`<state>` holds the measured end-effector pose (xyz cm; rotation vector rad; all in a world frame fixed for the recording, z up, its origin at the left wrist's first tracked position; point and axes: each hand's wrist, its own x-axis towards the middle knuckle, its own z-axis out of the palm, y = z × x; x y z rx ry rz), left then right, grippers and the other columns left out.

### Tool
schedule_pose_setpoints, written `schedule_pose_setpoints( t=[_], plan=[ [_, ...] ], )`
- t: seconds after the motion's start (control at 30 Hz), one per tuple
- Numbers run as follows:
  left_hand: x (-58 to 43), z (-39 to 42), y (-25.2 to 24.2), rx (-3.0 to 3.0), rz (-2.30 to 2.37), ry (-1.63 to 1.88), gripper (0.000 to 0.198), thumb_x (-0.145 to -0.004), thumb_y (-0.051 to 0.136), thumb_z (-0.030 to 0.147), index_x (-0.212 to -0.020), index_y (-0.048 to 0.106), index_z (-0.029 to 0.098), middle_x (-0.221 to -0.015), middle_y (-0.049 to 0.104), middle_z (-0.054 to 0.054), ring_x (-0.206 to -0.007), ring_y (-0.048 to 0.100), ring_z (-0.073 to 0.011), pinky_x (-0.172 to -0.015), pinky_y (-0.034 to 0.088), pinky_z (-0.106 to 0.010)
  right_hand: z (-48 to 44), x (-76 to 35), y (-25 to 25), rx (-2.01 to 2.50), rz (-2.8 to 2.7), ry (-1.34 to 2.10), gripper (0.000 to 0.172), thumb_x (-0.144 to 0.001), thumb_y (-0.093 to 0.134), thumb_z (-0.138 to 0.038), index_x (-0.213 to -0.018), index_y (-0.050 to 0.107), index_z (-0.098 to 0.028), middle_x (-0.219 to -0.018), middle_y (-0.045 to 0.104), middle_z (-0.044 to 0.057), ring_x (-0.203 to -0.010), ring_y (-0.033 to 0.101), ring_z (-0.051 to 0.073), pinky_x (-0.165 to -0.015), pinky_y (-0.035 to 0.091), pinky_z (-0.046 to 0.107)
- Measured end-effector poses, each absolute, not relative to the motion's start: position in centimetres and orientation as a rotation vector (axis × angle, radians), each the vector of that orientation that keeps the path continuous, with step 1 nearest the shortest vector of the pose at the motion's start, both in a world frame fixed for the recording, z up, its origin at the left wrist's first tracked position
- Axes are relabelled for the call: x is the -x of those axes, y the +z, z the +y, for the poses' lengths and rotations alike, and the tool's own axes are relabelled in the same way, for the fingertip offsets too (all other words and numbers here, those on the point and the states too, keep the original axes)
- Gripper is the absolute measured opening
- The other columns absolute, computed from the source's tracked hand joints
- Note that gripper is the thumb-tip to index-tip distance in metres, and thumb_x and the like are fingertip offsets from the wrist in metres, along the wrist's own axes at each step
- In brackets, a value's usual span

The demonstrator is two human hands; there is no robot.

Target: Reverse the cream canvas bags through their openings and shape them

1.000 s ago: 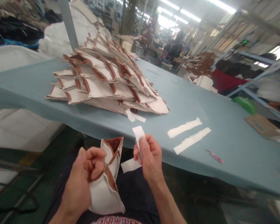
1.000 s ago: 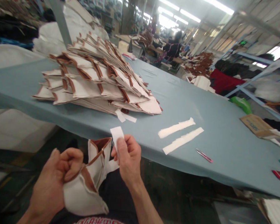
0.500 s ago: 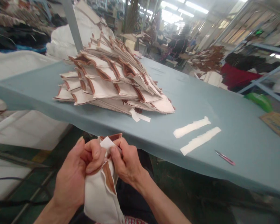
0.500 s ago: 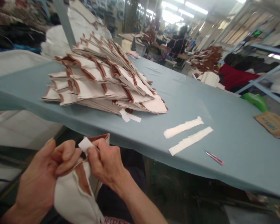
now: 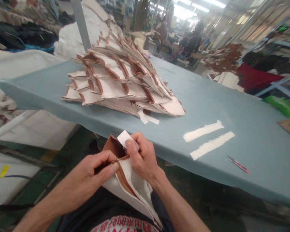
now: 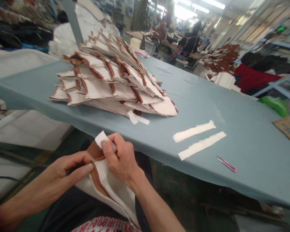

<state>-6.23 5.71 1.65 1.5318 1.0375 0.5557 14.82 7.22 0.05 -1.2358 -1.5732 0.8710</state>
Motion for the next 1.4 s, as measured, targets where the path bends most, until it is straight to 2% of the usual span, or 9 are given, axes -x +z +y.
schedule_pose_setpoints(
  t=[0.2, 0.23, 0.33, 0.4, 0.53, 0.7, 0.93, 1.2, 1.4],
  plan=[
    [4.6, 3.5, 0.8, -1.293, 1.014, 0.71, 0.051, -0.103, 0.07, 0.068, -0.083, 0.079, 0.022, -0.071, 0.071, 0.001, -0.06, 0.055, -0.0137, -0.055, 0.045, -0.019, 5.1, -16.2, 1.4, 1.307, -1.543, 0.9, 0.029, -0.103, 0.06, -0.042, -0.082, 0.064, -0.022, -0.08, 0.069, 0.001, -0.068, 0.056, 0.015, -0.067, 0.042, 0.027],
    [4.5, 3.2, 0.5, -1.296, 1.038, 0.735, 0.051, -0.104, 0.069, 0.066, -0.083, 0.081, 0.022, -0.072, 0.072, 0.0, -0.06, 0.056, -0.0138, -0.055, 0.045, -0.019, 4.1, -16.5, 2.1, 1.326, -1.472, 0.97, 0.031, -0.103, 0.062, -0.044, -0.082, 0.064, -0.022, -0.079, 0.069, 0.001, -0.067, 0.055, 0.014, -0.065, 0.042, 0.027],
    [4.1, 2.8, -0.3, -1.312, 1.076, 0.787, 0.05, -0.104, 0.07, 0.064, -0.081, 0.082, 0.022, -0.077, 0.077, -0.003, -0.064, 0.063, -0.0157, -0.056, 0.048, -0.02, 0.8, -16.8, 3.8, 1.31, -1.184, 1.406, 0.043, -0.106, 0.064, -0.058, -0.081, 0.06, -0.024, -0.061, 0.054, -0.006, -0.052, 0.042, 0.011, -0.053, 0.036, 0.024],
    [3.7, 2.7, -0.7, -1.31, 1.079, 0.807, 0.049, -0.104, 0.07, 0.064, -0.082, 0.082, 0.022, -0.077, 0.077, -0.003, -0.064, 0.064, -0.0166, -0.055, 0.048, -0.021, -0.5, -16.5, 3.9, 1.369, -1.155, 1.479, 0.041, -0.101, 0.069, -0.059, -0.082, 0.062, -0.023, -0.06, 0.052, -0.006, -0.051, 0.04, 0.011, -0.05, 0.032, 0.024],
    [2.7, 2.3, -0.8, -1.328, 1.112, 0.85, 0.053, -0.106, 0.065, 0.065, -0.078, 0.078, 0.022, -0.07, 0.068, 0.0, -0.059, 0.054, -0.015, -0.05, 0.04, -0.022, -0.6, -15.5, 2.4, 1.523, -1.218, 1.324, 0.033, -0.094, 0.068, -0.053, -0.083, 0.063, -0.022, -0.064, 0.057, -0.004, -0.054, 0.043, 0.011, -0.05, 0.032, 0.023],
    [1.9, 1.4, 0.1, -1.211, 1.28, 0.836, 0.051, -0.102, 0.067, 0.063, -0.072, 0.072, 0.022, -0.068, 0.061, 0.002, -0.061, 0.048, -0.0157, -0.055, 0.041, -0.024, -0.6, -14.8, 1.2, 1.583, -1.293, 1.14, 0.032, -0.092, 0.07, -0.05, -0.076, 0.061, -0.024, -0.058, 0.055, -0.005, -0.049, 0.044, 0.011, -0.047, 0.029, 0.023],
    [2.8, 2.2, -0.8, -1.233, 1.218, 0.756, 0.056, -0.104, 0.064, 0.07, -0.082, 0.078, 0.02, -0.076, 0.072, -0.002, -0.067, 0.059, -0.0187, -0.058, 0.048, -0.025, -1.0, -13.9, 0.7, 1.639, -1.31, 0.829, 0.033, -0.096, 0.068, -0.045, -0.073, 0.057, -0.026, -0.055, 0.055, -0.006, -0.045, 0.048, 0.012, -0.045, 0.03, 0.024],
    [4.0, 2.3, -3.1, -1.098, 1.142, 0.689, 0.059, -0.102, 0.068, 0.076, -0.095, 0.086, 0.02, -0.083, 0.079, -0.004, -0.073, 0.063, -0.0206, -0.062, 0.052, -0.025, -0.7, -13.5, 0.6, 1.707, -1.336, 0.825, 0.033, -0.096, 0.065, -0.046, -0.071, 0.052, -0.028, -0.054, 0.057, -0.005, -0.045, 0.052, 0.015, -0.046, 0.033, 0.026],
    [3.2, 2.7, -3.6, -0.905, 1.122, 0.741, 0.067, -0.1, 0.064, 0.082, -0.093, 0.091, 0.021, -0.099, 0.088, -0.01, -0.081, 0.075, -0.0261, -0.069, 0.062, -0.029, -0.4, -13.1, 0.3, 1.764, -1.245, 0.913, 0.033, -0.093, 0.061, -0.051, -0.071, 0.051, -0.028, -0.056, 0.057, -0.003, -0.047, 0.053, 0.016, -0.047, 0.034, 0.028]
  ],
)
